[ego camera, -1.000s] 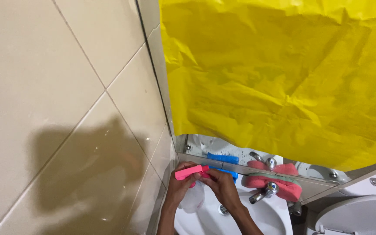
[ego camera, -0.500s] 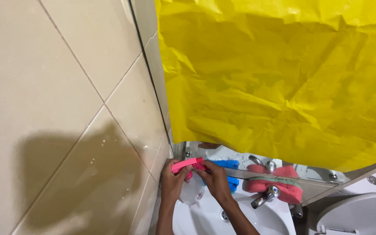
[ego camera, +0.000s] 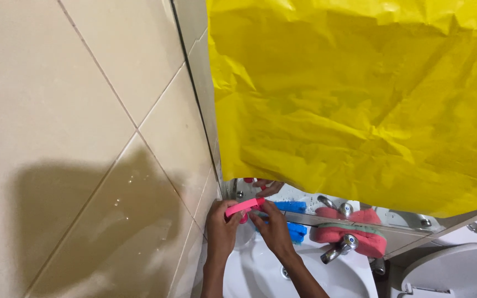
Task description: Clean the bathroom sink area and organizing cleaning supplies.
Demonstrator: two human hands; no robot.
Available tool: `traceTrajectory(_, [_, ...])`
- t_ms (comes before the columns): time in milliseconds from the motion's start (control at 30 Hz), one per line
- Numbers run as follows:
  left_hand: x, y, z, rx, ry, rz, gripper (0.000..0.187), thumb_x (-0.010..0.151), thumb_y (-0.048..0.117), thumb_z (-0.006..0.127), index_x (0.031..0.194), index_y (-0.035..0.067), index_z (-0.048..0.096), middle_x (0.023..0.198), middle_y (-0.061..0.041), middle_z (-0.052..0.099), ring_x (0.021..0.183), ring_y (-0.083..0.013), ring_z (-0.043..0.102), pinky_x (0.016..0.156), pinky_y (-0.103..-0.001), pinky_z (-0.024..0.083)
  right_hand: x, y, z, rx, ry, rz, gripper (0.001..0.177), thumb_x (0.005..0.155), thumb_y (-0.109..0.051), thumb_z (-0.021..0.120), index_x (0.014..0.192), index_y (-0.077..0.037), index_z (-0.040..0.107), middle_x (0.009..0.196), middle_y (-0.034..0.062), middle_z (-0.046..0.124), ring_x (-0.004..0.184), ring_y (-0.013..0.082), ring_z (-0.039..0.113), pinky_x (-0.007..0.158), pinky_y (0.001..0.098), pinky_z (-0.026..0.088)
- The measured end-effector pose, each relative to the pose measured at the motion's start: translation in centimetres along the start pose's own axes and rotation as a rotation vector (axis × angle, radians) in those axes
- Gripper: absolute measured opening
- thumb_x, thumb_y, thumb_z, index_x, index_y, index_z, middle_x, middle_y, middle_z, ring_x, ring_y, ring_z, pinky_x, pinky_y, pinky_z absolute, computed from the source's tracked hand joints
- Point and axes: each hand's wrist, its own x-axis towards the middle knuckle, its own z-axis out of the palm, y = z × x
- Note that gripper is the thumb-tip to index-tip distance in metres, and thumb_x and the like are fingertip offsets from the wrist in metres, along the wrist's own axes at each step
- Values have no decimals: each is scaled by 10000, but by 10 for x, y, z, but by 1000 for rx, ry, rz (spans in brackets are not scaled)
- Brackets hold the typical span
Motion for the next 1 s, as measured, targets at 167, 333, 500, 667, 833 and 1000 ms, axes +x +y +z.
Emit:
traceTrajectory(167, [1,3,-3,72,3,96,272,826,-26,718,1094,20,706,1034,-131,658,904,-263,698,807,-365,561,-6,17,6,-46,7,30,458,901,-65,713,1333,-33,566,1300,138,608,1140,239,703,907,350,607])
traceTrajectory(333, [1,0,2,-84,18,-3,293,880,-11,643,1166,37,688,1113,-129,661,938,-261,730,799,-352,620,-25,9,16,-110,65,-1,612,873,-37,686,1441,-27,458,1468,164,482,1193,285,655,923,375,581])
traceTrajectory(500, [-10,16,13,10,180,99,441,897,-42,640,1331,22,601,1306,-179,619,1002,-287,726,820,-330,606,-41,-7,22,-285,177,-192,780,812,-3,694,1504,44,339,1535,311,336,1375,452,405,1045,467,421])
traceTrajectory(667, [-29,-9,35,-136,263,-23,717,852,-34,627,1512,39,355,1464,-210,442,1100,-325,673,784,-328,617,-54,12,30,-213,171,192,628,878,-54,668,1451,-44,411,1374,199,505,1243,347,584,1012,406,507])
traceTrajectory(833, [-49,-64,56,53,292,-49,521,887,41,664,1367,7,462,1378,-237,492,1133,-361,622,755,-342,632,-59,35,30,-169,-36,-24,508,854,17,627,1351,-73,567,1336,154,618,1249,345,636,1021,401,532])
traceTrajectory(1000, [-52,-69,63,38,149,-197,477,936,63,599,1403,30,509,1304,-202,550,1098,-331,668,907,-409,564,-53,34,30,-207,-164,26,608,835,-8,685,1411,-74,503,1448,169,511,1301,374,549,1051,413,473])
